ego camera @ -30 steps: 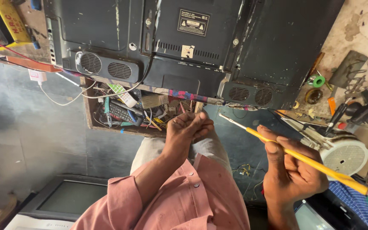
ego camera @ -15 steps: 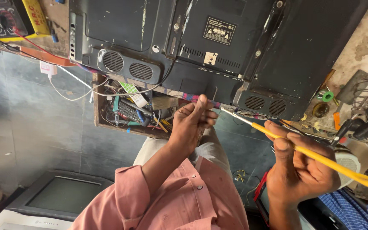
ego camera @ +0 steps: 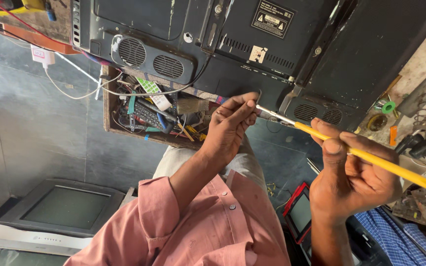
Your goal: The person removes screws from the back of a television using a screwdriver, detaches internal components like speakers, and manipulates the casing and wiring.
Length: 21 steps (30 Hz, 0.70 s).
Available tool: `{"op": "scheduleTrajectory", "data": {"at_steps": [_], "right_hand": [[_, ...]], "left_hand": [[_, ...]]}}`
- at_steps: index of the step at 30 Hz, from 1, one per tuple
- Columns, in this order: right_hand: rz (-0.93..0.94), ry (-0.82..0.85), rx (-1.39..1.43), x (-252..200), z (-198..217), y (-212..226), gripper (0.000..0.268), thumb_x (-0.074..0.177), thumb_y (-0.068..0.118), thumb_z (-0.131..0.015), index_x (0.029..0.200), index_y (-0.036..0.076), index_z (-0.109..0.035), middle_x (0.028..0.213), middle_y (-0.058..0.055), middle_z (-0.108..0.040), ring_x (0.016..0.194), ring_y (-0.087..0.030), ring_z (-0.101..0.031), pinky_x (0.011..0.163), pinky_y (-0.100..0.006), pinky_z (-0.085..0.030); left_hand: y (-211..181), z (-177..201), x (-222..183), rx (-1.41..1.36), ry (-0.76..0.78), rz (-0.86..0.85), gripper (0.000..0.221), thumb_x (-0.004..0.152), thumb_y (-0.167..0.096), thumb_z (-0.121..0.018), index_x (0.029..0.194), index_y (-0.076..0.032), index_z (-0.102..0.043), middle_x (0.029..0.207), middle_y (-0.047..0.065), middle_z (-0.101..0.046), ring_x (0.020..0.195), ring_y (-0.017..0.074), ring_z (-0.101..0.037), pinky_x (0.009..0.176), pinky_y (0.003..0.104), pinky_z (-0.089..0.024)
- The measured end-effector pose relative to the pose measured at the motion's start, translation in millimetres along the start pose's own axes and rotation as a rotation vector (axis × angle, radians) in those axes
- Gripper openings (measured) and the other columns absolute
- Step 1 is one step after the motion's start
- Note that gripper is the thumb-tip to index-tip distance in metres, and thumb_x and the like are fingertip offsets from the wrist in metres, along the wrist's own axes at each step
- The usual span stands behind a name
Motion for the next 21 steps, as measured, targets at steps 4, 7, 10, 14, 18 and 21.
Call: {"op": "scheduleTrajectory", "data": {"at_steps": [4, 7, 10, 14, 18, 21], "right_hand": [[-0.009, 0.004, -0.001, 4, -1, -2, 0.022, 0.117, 0.007, -0.073, 0.119, -0.005, -0.055, 0.108, -0.028, -0.073, 0.103, -0.032, -0.078, 0.094, -0.039, -0.070], [-0.005, 0.004, -0.008, 5, -2, -5, 0.022, 0.117, 0.007, -0.073, 0.119, -0.005, -0.055, 0.108, -0.029, -0.073, 0.103, -0.032, -0.078, 0.093, -0.039, -0.070], [-0.016, 0.000, -0.008, 7, -3, -7, 0.022, 0.117, 0.007, -0.073, 0.119, -0.005, -0.055, 0.108, -0.028, -0.073, 0.103, -0.032, -0.078, 0.093, -0.038, -0.070], [-0.022, -0.012, 0.006, 7, -5, -7, 0.022, 0.117, 0.006, -0.073, 0.118, -0.005, -0.055, 0.107, -0.027, -0.073, 0.102, -0.031, -0.078, 0.092, -0.038, -0.070], [-0.010, -0.011, -0.001, 10, -7, -8, 0.022, 0.117, 0.007, -0.073, 0.118, -0.005, -0.054, 0.108, -0.027, -0.073, 0.101, -0.030, -0.078, 0.091, -0.037, -0.069], [-0.004, -0.011, -0.009, 10, -6, -10, 0.022, 0.116, 0.007, -0.073, 0.118, -0.005, -0.054, 0.108, -0.027, -0.072, 0.101, -0.030, -0.078, 0.090, -0.036, -0.069]], "left_hand": [[-6, -1, 0, -0.004, 0.055, 0.021, 0.019, 0.104, -0.011, -0.069, 0.119, 0.001, -0.067, 0.097, 0.003, -0.067, 0.084, 0.0091, -0.061, 0.081, 0.023, -0.051], [-7, -4, 0, -0.012, 0.054, 0.055, 0.019, 0.103, -0.015, -0.066, 0.117, -0.002, -0.067, 0.097, 0.002, -0.067, 0.087, 0.0092, -0.064, 0.085, 0.023, -0.054], [-5, -5, 3, -0.033, 0.060, 0.058, 0.021, 0.103, -0.020, -0.064, 0.115, -0.003, -0.068, 0.093, 0.001, -0.067, 0.084, 0.0091, -0.065, 0.083, 0.024, -0.056], [1, -2, 8, -0.089, 0.067, 0.061, 0.023, 0.109, -0.023, -0.062, 0.111, -0.002, -0.068, 0.088, 0.001, -0.067, 0.077, 0.0080, -0.064, 0.077, 0.024, -0.055], [2, -4, 10, -0.139, 0.070, 0.097, 0.023, 0.108, -0.026, -0.061, 0.109, -0.003, -0.068, 0.086, 0.000, -0.069, 0.076, 0.0069, -0.065, 0.078, 0.024, -0.056], [2, -5, 9, -0.154, 0.073, 0.107, 0.024, 0.108, -0.025, -0.061, 0.111, -0.003, -0.069, 0.088, 0.001, -0.070, 0.077, 0.0070, -0.066, 0.078, 0.023, -0.057]]}}
Point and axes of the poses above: each hand's wrist, its own x-axis towards the middle knuckle, its own z-axis out of the back of the hand, y = z × x, the point moved 2 cm from there along x, towards the middle knuckle
